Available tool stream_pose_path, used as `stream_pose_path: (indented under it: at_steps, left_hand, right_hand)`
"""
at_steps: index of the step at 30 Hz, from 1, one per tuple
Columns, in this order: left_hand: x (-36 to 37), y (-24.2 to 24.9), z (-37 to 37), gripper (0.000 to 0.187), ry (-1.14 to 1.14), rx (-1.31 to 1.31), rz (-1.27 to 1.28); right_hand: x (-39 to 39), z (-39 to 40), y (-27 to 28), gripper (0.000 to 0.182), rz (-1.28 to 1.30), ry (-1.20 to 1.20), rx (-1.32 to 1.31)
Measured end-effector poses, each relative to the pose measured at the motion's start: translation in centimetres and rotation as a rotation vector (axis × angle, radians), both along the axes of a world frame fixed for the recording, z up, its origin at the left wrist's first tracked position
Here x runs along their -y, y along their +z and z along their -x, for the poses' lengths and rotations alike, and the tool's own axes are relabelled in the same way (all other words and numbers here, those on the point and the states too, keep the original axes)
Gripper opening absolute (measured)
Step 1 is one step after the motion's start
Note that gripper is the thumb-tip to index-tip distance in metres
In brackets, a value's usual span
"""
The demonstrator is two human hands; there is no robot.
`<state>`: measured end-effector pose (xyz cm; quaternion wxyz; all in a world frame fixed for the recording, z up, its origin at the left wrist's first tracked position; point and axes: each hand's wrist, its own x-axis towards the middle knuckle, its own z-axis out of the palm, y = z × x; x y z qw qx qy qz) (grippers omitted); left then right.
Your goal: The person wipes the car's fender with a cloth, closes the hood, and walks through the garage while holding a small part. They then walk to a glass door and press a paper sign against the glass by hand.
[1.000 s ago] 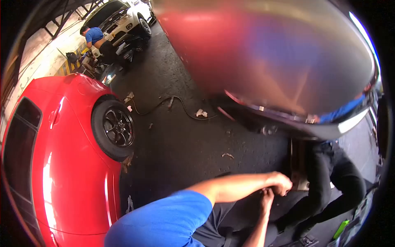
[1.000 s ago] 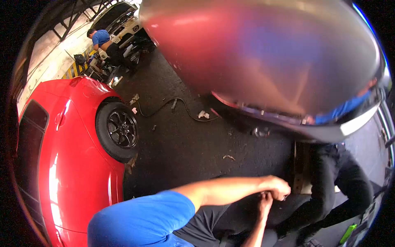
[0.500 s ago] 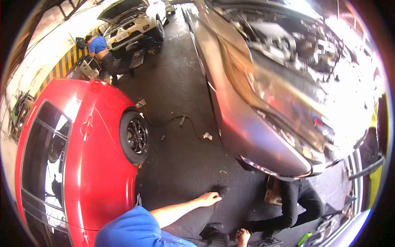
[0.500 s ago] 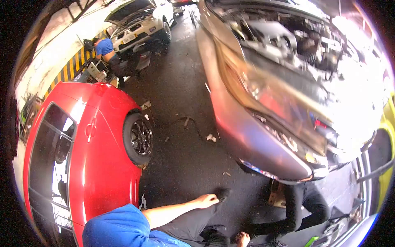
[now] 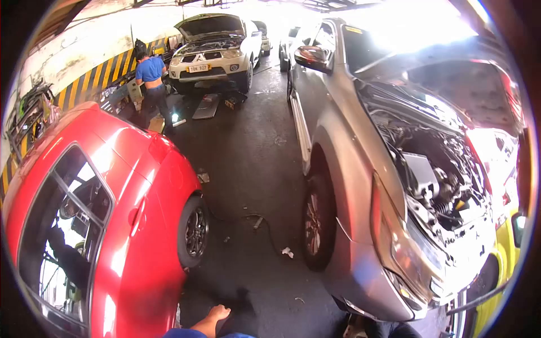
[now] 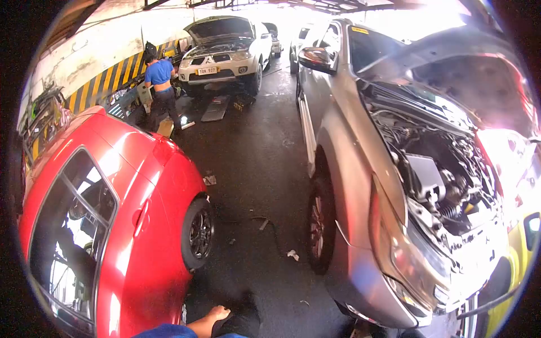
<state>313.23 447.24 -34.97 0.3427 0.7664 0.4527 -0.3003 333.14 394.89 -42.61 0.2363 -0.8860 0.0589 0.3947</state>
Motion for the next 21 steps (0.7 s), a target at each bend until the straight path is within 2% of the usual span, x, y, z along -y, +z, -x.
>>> stream_pose_path:
  at_steps: [1, 3, 5, 6, 7, 8, 9, 10, 12, 13, 15, 17, 19, 20, 21]
  left_hand:
    - [-1.6, 0.3, 0.4, 0.063, 0.077, -0.084, 0.026]
    - [-6.1, 1.3, 1.0, 0.062, 0.098, -0.077, 0.032]
    - [-11.0, 2.7, -0.6, 0.061, 0.137, -0.05, 0.015]
    - [-13.1, 3.7, -1.4, 0.06, 0.166, -0.038, 0.011]
    - [-14.8, 4.6, -2.4, 0.06, 0.189, 0.09, -0.108]
    - [-17.3, 5.1, -3.8, 0.061, 0.267, 0.153, -0.102]
    - [-19.7, 4.3, -5.1, 0.061, 0.328, 0.19, -0.154]
    - [-22.0, 6.0, -7.1, 0.059, 0.422, 0.23, -0.084]
    - [-26.1, 7.9, -11.6, 0.059, 0.519, 0.175, 0.029]
    - [-27.5, 6.7, -13.0, 0.058, 0.542, 0.21, -0.026]
    - [-30.0, 3.9, -16.4, 0.058, 0.577, 0.283, -0.134]
    - [-32.6, 3.9, -20.0, 0.057, 0.581, 0.199, -0.069]
    - [-35.0, 4.0, -23.1, 0.056, 0.586, 0.105, 0.036]
    - [-36.6, 3.7, -24.5, 0.055, 0.572, 0.082, 0.006]
    - [-37.1, 3.0, -25.0, 0.055, 0.543, 0.048, -0.02]
  right_hand:
    - [-2.4, -1.8, 0.0, 0.023, 0.0, 0.038, 0.027]
    - [-7.5, -5.7, -0.5, 0.024, 0.016, 0.226, 0.123]
    - [-13.1, -11.0, -1.6, 0.024, 0.117, 0.686, 0.362]
    - [-16.0, -13.9, -2.7, 0.025, 0.158, 0.825, 0.481]
    - [-17.5, -17.3, -8.8, 0.021, -0.317, 0.279, 0.267]
    - [-21.6, -20.3, -8.0, 0.023, -0.461, 0.239, 0.304]
    - [-26.8, -22.0, -1.8, 0.022, -0.568, -0.002, 0.112]
    - [-34.5, -23.1, 10.2, 0.021, -0.654, -0.273, -0.05]
    - [-41.0, -26.8, 12.5, 0.021, -0.652, -0.195, -0.055]
    - [-43.3, -28.6, 12.4, 0.022, -0.653, -0.16, -0.05]
    - [-47.1, -31.8, 11.1, 0.023, -0.6, -0.09, -0.065]
    - [-49.9, -36.6, 6.4, 0.024, -0.494, 0.048, -0.047]
    - [-50.8, -42.2, -2.0, 0.025, -0.334, 0.256, -0.008]
    - [-50.9, -45.3, -8.4, 0.03, -0.313, 0.47, 0.195]
    - [-53.4, -47.4, -6.4, 0.031, -0.294, 0.586, 0.216]
